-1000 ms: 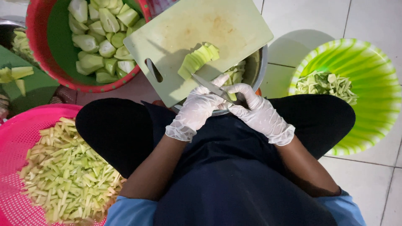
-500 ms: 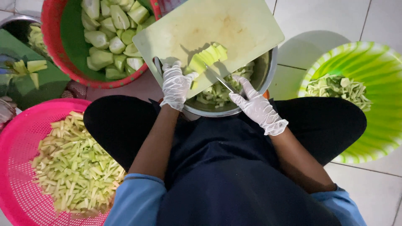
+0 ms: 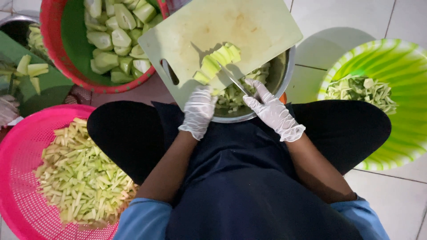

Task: Slicing vegetables into thin strips using a knife and a cutting board while sitting on the floor.

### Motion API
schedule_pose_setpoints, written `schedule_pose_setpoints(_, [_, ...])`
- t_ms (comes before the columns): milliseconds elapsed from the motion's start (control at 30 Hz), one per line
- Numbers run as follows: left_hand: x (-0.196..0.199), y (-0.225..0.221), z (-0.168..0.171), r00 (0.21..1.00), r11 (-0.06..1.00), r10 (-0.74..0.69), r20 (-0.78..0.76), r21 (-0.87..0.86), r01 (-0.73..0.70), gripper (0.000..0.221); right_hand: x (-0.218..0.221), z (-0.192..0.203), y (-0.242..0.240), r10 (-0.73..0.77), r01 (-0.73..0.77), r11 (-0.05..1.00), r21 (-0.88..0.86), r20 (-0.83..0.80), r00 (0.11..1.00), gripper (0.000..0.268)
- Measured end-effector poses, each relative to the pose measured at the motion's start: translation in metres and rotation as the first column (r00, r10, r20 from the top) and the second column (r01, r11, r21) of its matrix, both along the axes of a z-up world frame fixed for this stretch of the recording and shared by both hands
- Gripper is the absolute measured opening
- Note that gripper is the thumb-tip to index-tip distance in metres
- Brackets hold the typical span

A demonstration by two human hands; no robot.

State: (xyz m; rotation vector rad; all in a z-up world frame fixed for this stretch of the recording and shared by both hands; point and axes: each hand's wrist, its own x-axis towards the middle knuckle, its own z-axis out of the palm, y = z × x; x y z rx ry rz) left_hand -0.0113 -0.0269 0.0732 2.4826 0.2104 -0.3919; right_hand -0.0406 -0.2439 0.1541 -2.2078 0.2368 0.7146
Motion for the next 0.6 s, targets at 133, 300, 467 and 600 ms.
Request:
schedule_pose_setpoints(133, [-0.023, -0.018, -0.034, 0.898, 0.94, -0.34, 0.28, 0.085, 0.33, 0.045, -0.002, 0.009, 0.003, -0.035, 0.034, 0.996, 0.079, 0.015, 0.999, 0.051])
schedule_pose_setpoints(300, [0.034, 0.025, -0.044, 0.91, 0.861, -0.188, 0.371, 0.508, -0.029, 0.059, -0.005, 0.005, 0.001, -0.04, 0.04, 0.999, 0.008, 0.008, 0.999, 0.055])
schedule_pose_setpoints(467, [0.042, 0.025, -0.027, 0.984, 0.981, 0.142, -0.105, 0.147, -0.126, 0.075, -0.006, 0.012, 0.004, -0.012, 0.013, 1.0, 0.003, -0.038, 0.999, 0.057])
schedule_pose_setpoints(600, [0.026, 0.013, 0.016, 0.965, 0.962, 0.191, -0.181, -0.161, -0.221, 0.047, -0.006, 0.009, -0.002, 0.01, -0.013, 0.997, 0.072, 0.044, 0.999, 0.053])
